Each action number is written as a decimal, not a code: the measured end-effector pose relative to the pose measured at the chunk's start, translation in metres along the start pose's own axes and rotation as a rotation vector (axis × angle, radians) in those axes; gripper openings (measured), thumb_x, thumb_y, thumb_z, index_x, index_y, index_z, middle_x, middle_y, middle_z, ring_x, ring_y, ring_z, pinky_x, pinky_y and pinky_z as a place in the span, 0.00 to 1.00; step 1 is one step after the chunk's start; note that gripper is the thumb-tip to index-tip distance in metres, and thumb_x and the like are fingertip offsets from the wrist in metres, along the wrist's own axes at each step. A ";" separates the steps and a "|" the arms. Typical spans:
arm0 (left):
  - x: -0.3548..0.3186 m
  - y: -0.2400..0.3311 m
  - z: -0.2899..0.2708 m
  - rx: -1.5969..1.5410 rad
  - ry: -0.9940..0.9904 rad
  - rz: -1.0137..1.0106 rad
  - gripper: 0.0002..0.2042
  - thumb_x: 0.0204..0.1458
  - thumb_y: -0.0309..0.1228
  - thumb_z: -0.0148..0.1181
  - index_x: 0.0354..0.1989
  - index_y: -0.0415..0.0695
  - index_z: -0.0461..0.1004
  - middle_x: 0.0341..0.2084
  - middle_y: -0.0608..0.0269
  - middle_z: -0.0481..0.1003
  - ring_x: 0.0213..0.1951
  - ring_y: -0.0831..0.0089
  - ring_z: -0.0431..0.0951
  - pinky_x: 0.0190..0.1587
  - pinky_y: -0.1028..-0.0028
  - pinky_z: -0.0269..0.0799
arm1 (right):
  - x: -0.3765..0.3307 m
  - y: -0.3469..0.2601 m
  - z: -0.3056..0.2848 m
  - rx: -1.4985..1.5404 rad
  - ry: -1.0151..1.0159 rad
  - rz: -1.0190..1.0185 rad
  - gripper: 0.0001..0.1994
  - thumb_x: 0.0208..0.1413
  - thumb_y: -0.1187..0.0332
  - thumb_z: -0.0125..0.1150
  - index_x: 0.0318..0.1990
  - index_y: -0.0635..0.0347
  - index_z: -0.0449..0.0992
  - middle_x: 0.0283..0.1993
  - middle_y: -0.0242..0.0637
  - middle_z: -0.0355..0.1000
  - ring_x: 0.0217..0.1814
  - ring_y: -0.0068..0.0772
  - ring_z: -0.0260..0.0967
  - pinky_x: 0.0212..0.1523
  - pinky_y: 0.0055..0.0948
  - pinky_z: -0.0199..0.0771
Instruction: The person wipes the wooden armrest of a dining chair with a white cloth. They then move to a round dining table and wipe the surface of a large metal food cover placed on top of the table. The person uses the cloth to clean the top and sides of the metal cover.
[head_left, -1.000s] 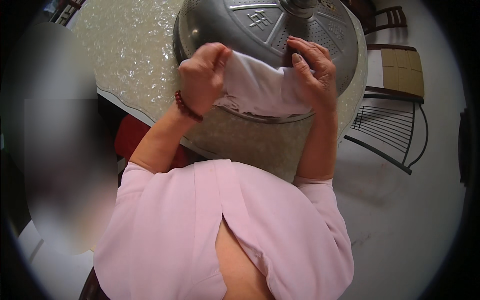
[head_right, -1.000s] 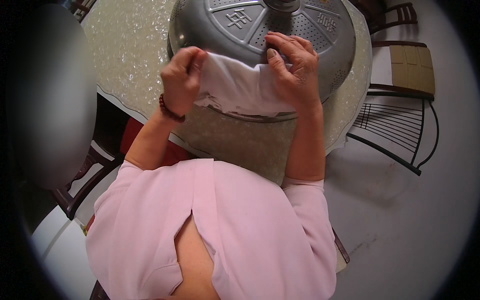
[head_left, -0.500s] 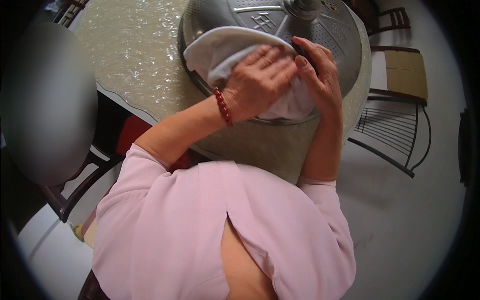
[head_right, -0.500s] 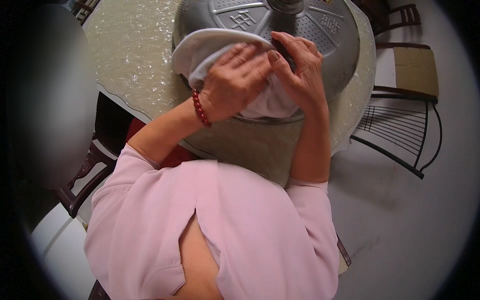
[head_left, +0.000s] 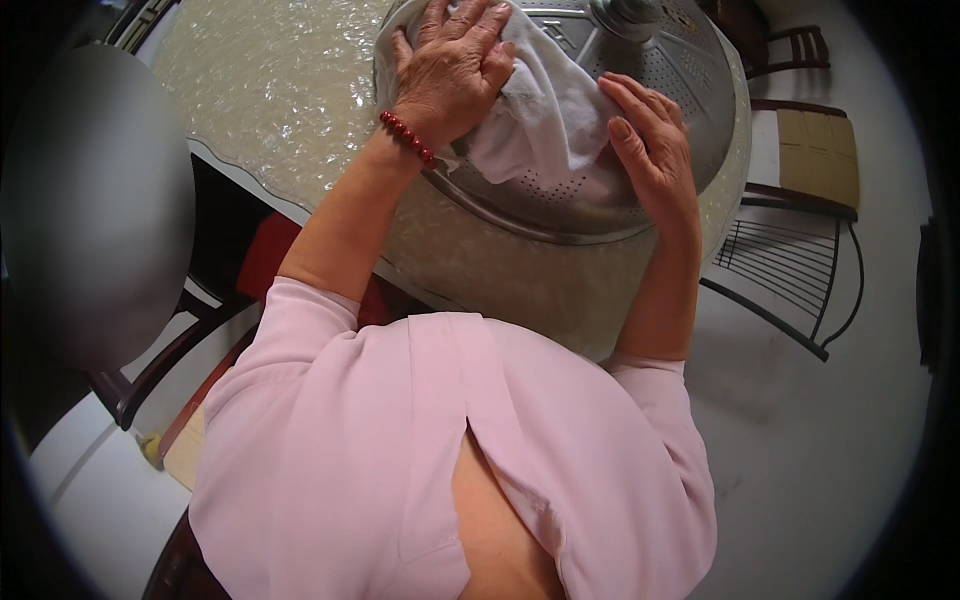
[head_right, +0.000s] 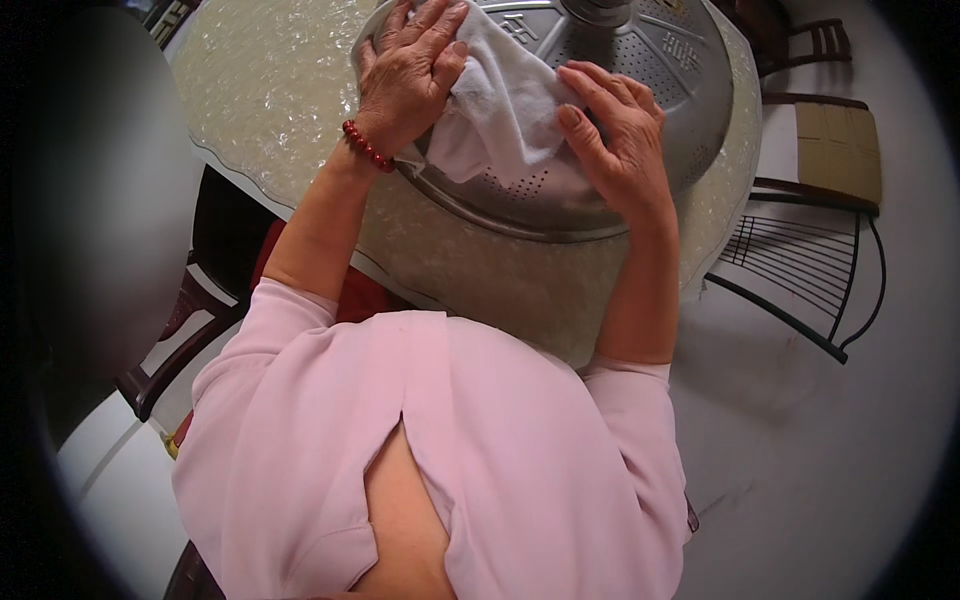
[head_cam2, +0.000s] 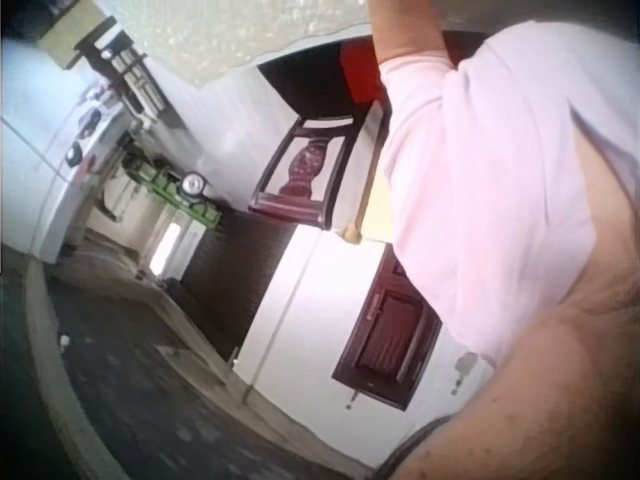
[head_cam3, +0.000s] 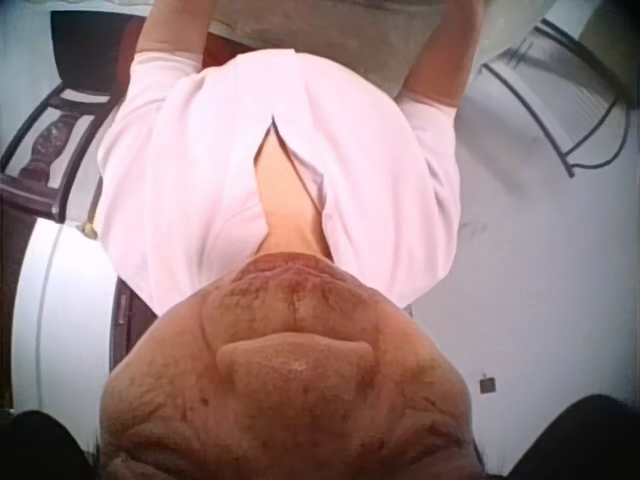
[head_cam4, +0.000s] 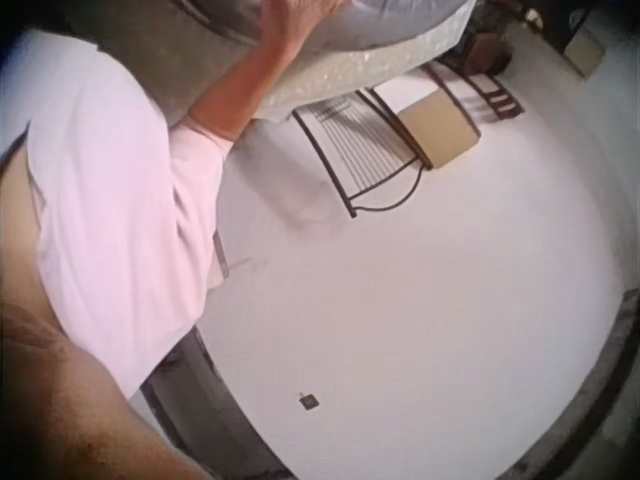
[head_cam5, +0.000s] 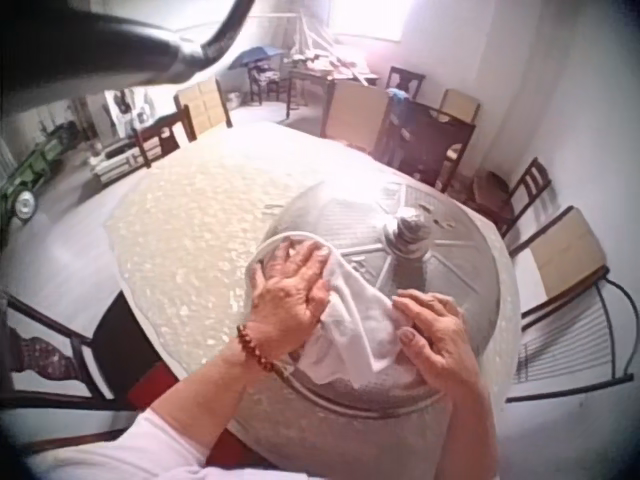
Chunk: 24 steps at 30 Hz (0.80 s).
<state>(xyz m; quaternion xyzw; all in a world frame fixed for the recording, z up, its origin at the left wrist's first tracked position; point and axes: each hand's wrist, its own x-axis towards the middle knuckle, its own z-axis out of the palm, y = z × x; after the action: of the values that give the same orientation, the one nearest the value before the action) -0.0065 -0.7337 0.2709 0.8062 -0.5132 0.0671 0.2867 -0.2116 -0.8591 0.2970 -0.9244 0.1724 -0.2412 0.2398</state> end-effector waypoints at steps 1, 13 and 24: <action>-0.004 -0.001 0.004 0.050 0.056 0.042 0.19 0.58 0.37 0.47 0.57 0.50 0.69 0.59 0.51 0.65 0.64 0.56 0.58 0.61 0.44 0.52 | 0.001 0.001 0.000 0.046 0.014 0.007 0.24 0.58 0.49 0.50 0.53 0.56 0.74 0.56 0.36 0.70 0.60 0.41 0.60 0.62 0.37 0.49; -0.085 0.079 0.046 0.087 0.099 0.659 0.23 0.45 0.38 0.56 0.54 0.63 0.72 0.60 0.71 0.65 0.65 0.65 0.59 0.65 0.46 0.42 | 0.001 0.006 -0.009 0.207 -0.059 0.034 0.26 0.61 0.49 0.47 0.56 0.59 0.70 0.57 0.42 0.69 0.63 0.42 0.59 0.64 0.36 0.52; -0.068 -0.012 0.036 -0.289 0.296 0.103 0.25 0.54 0.38 0.52 0.62 0.53 0.62 0.63 0.61 0.59 0.66 0.50 0.52 0.64 0.45 0.38 | -0.003 0.006 -0.013 0.294 -0.073 0.067 0.25 0.61 0.50 0.47 0.56 0.59 0.71 0.57 0.42 0.69 0.63 0.41 0.58 0.64 0.35 0.52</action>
<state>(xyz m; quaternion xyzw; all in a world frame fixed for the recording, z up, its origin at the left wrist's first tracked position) -0.0347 -0.6960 0.2090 0.7106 -0.5103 0.1251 0.4678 -0.2219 -0.8677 0.3033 -0.8812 0.1572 -0.2219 0.3866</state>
